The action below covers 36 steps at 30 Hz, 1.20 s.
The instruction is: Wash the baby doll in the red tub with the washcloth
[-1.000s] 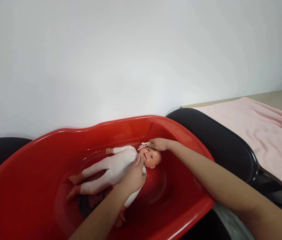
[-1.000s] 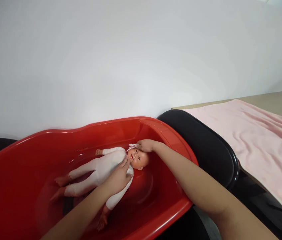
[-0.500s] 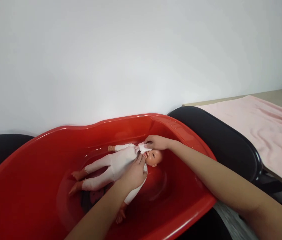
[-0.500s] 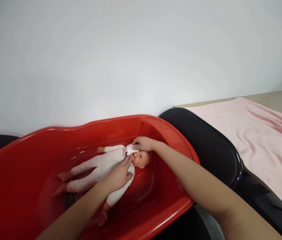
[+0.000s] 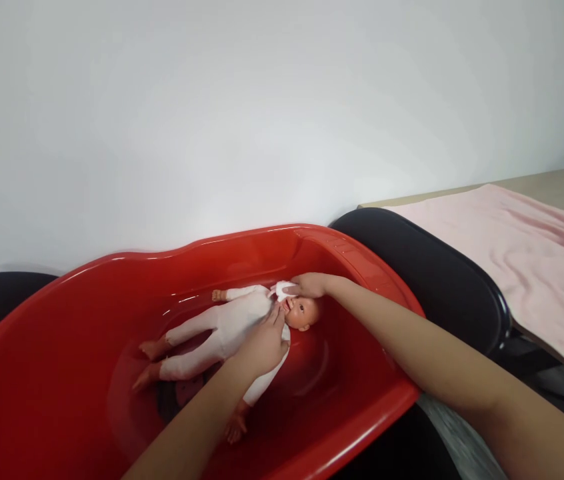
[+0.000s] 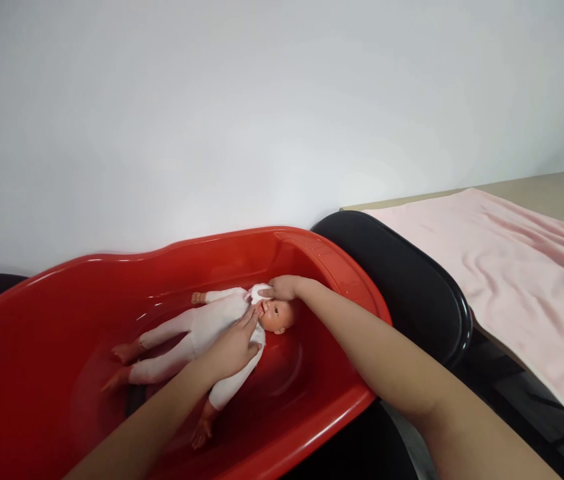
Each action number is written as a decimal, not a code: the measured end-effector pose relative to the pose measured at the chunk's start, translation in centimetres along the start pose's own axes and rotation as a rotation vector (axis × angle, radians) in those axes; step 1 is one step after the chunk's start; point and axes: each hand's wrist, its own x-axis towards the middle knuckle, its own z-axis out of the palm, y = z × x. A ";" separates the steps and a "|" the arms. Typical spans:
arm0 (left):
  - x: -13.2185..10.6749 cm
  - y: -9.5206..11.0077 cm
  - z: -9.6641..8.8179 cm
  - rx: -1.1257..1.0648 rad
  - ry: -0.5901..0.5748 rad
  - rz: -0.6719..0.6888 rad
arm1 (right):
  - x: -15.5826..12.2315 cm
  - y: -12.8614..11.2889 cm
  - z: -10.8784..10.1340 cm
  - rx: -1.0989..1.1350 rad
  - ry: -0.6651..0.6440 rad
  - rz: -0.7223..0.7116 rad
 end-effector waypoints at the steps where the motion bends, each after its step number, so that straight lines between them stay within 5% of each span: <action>1: -0.1 0.0 0.0 -0.001 -0.006 0.006 | 0.0 0.1 -0.1 -0.033 0.005 0.069; 5: -0.1 0.0 0.0 0.012 -0.025 0.009 | -0.1 0.4 -0.5 -0.118 0.055 0.214; 12: 0.1 -0.3 0.2 0.031 -0.032 -0.024 | -0.6 -0.5 0.1 0.146 0.031 -0.226; 20: 0.2 -0.4 0.2 0.055 -0.061 0.005 | 0.1 1.2 -0.6 -0.098 0.076 0.070; 26: 0.1 -0.2 0.0 0.080 -0.059 -0.019 | -0.3 0.5 -0.2 0.120 0.006 -0.180; 32: -0.1 -0.2 0.0 0.049 -0.047 -0.009 | 0.1 1.3 -0.6 -0.057 0.046 -0.003; 36: 0.0 -0.1 0.0 0.070 -0.052 -0.026 | -0.2 0.7 -0.4 0.053 0.026 -0.134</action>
